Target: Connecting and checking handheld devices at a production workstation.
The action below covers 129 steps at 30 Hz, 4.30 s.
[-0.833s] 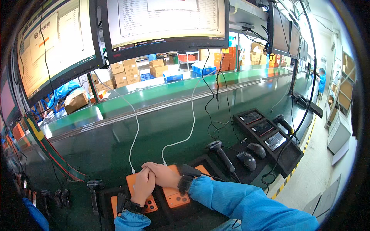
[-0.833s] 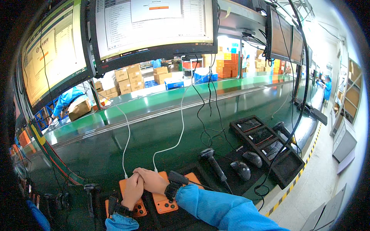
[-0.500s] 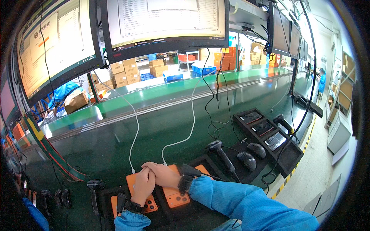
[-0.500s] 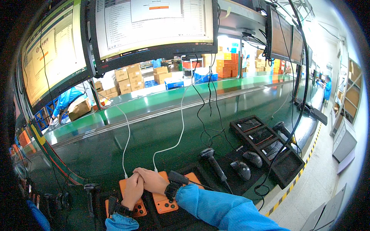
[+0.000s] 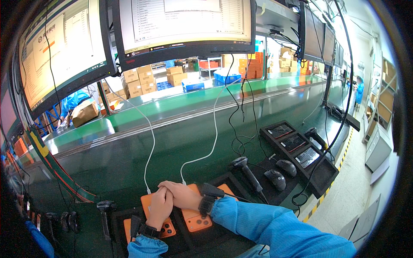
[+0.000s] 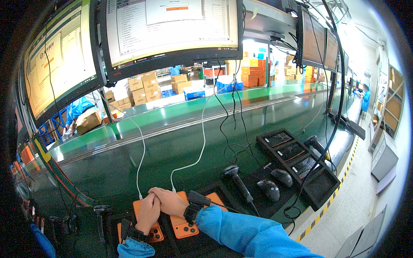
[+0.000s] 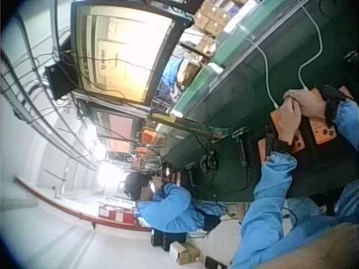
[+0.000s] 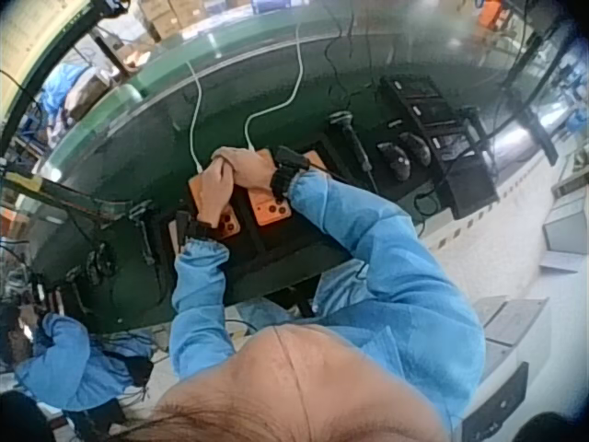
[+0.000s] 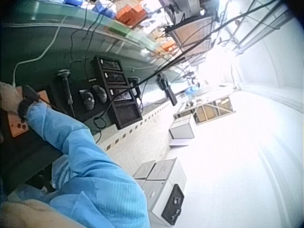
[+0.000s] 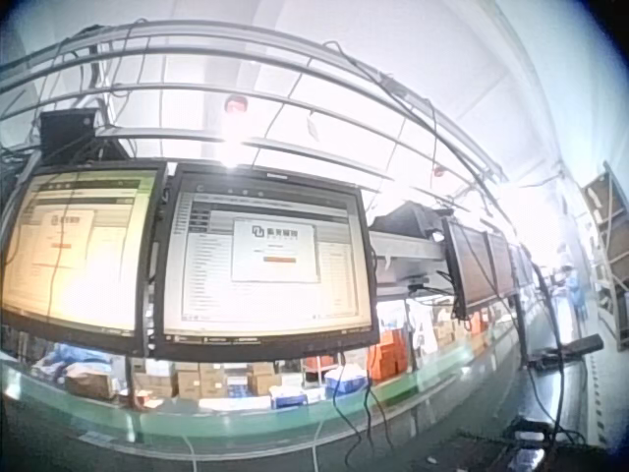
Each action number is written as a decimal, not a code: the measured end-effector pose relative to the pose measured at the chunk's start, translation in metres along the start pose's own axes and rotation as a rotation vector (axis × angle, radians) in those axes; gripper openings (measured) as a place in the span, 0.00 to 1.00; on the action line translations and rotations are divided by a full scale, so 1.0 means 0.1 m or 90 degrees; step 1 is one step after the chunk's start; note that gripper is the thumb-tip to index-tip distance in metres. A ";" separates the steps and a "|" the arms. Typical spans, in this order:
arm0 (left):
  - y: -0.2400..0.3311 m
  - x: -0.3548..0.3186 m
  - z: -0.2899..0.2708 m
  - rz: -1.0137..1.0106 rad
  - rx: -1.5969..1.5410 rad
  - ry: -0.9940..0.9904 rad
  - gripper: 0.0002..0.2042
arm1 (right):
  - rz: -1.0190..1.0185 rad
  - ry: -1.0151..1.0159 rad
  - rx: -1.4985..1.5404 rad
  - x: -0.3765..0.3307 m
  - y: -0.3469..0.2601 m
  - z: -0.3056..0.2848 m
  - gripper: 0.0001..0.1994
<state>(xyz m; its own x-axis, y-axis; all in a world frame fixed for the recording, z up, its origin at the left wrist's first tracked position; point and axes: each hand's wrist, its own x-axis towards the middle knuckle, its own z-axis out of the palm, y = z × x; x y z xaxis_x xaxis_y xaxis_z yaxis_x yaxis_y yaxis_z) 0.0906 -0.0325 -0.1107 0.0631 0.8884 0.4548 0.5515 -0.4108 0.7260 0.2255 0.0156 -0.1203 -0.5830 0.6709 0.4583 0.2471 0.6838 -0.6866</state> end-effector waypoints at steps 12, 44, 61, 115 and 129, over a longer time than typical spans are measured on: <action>-0.03 0.00 0.00 0.003 -0.006 -0.005 0.13 | -0.014 0.007 -0.007 -0.01 -0.02 -0.01 0.21; 0.00 -0.01 0.00 0.010 -0.012 -0.003 0.12 | -0.039 0.027 -0.012 -0.01 0.05 0.02 0.21; -0.01 -0.01 0.00 0.007 -0.003 -0.013 0.12 | -0.019 0.016 -0.016 -0.01 -0.01 -0.01 0.19; -0.02 0.01 0.00 0.005 0.004 -0.012 0.13 | 0.000 0.008 -0.013 -0.01 -0.02 -0.01 0.20; -0.02 0.01 0.00 0.008 0.014 -0.014 0.13 | -0.002 0.009 -0.007 -0.01 -0.03 -0.02 0.21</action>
<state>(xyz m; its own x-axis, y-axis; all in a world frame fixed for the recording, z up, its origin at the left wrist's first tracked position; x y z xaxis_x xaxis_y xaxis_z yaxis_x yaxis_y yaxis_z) 0.0895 -0.0311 -0.1120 0.0887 0.8878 0.4516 0.5690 -0.4173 0.7086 0.2275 0.0136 -0.1178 -0.5724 0.6729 0.4686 0.2537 0.6888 -0.6791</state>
